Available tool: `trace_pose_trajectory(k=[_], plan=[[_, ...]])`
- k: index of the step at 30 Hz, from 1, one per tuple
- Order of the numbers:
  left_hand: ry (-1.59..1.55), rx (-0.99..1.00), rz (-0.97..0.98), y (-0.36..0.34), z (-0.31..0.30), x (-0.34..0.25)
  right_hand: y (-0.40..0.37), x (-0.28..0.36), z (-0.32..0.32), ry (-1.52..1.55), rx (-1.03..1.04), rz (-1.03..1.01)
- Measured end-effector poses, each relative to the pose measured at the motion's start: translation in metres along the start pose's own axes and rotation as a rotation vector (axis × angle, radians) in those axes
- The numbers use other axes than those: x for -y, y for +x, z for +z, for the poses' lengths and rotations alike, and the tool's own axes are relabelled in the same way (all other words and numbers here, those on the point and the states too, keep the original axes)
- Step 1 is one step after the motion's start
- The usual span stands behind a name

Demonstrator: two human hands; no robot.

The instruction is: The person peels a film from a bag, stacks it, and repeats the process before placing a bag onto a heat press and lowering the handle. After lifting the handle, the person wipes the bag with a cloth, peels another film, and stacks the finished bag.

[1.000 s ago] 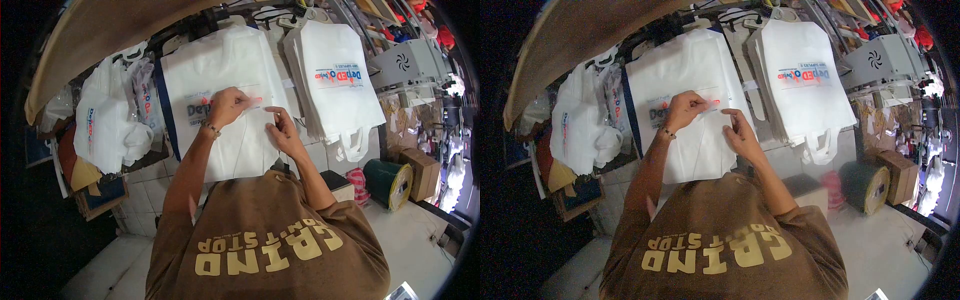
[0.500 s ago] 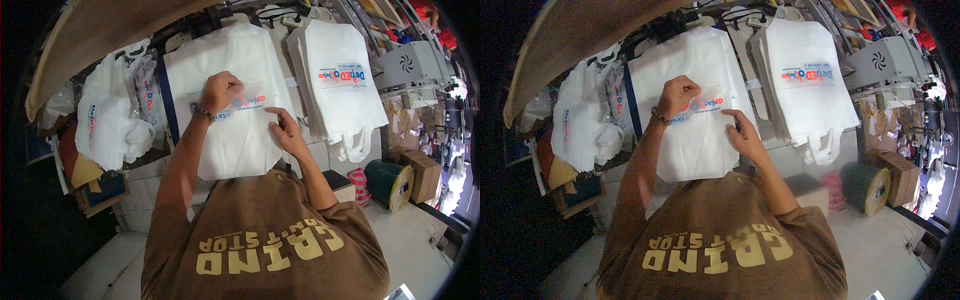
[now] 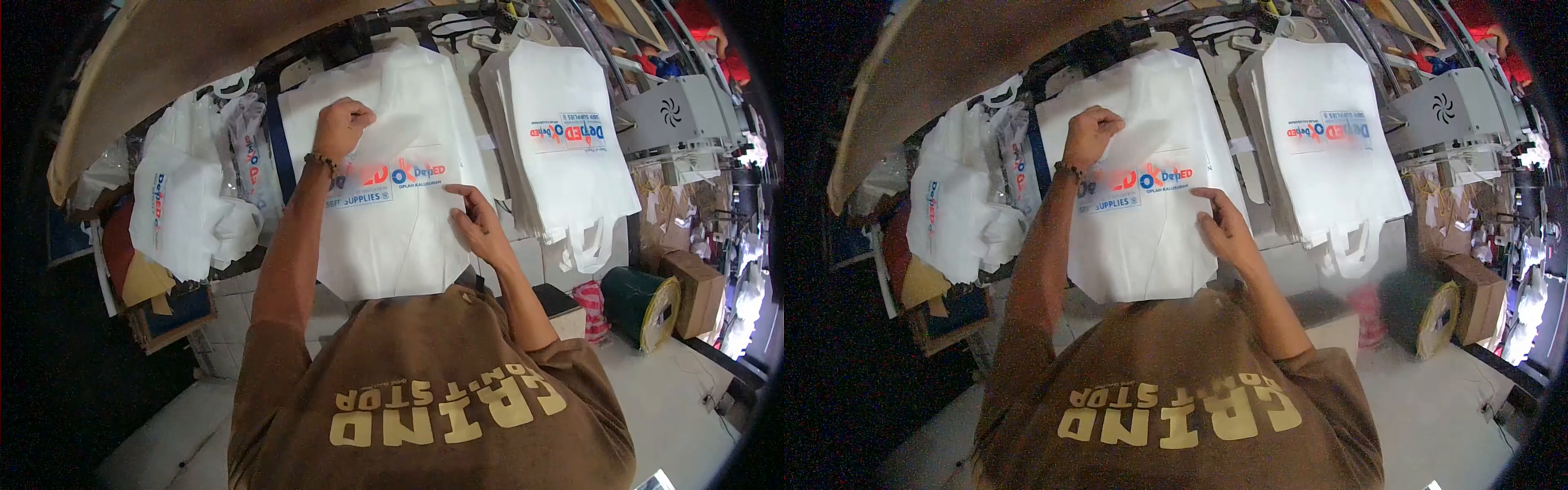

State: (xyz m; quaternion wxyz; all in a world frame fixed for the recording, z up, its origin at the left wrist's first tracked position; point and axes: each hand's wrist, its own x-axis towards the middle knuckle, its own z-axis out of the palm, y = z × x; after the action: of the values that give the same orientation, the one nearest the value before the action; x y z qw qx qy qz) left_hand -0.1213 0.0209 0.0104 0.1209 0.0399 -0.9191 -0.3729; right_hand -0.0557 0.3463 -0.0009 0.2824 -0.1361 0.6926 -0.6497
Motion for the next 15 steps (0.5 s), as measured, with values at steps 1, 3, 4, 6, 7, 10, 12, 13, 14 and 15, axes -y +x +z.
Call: trace_pose_trajectory(k=[1, 3, 4, 6, 7, 10, 12, 13, 14, 15], plan=[[0.023, -0.032, 0.019, 0.004, -0.005, 0.009, 0.000, -0.001, 0.001, 0.000, 0.003, -0.004], [-0.026, -0.073, -0.070, 0.016, -0.017, 0.025, 0.001, -0.001, 0.003, 0.043, -0.026, -0.006], [-0.026, -0.077, -0.064, 0.017, -0.027, 0.029, 0.001, -0.002, 0.003, 0.041, -0.027, -0.012], [0.072, -0.219, -0.149, 0.015, -0.054, 0.041, 0.002, -0.003, 0.003, 0.007, -0.052, -0.080], [0.100, -0.271, -0.131, 0.010, -0.072, 0.055, 0.001, 0.004, 0.003, 0.002, -0.051, -0.092], [0.097, -0.478, -0.134, -0.029, -0.130, 0.090, -0.005, 0.040, 0.005, -0.228, -0.082, -0.075], [-0.193, -0.447, -0.302, -0.077, -0.179, 0.091, -0.009, 0.065, 0.003, -0.411, -0.059, -0.042], [-0.122, -0.451, -0.316, -0.107, -0.200, 0.094, -0.009, 0.078, 0.002, -0.415, -0.070, -0.050], [0.249, -0.225, -0.465, -0.144, -0.234, 0.129, -0.008, 0.093, 0.001, -0.399, -0.039, -0.167], [0.512, -0.021, -0.618, -0.183, -0.262, 0.170, -0.006, 0.109, -0.004, -0.386, -0.009, -0.281]])
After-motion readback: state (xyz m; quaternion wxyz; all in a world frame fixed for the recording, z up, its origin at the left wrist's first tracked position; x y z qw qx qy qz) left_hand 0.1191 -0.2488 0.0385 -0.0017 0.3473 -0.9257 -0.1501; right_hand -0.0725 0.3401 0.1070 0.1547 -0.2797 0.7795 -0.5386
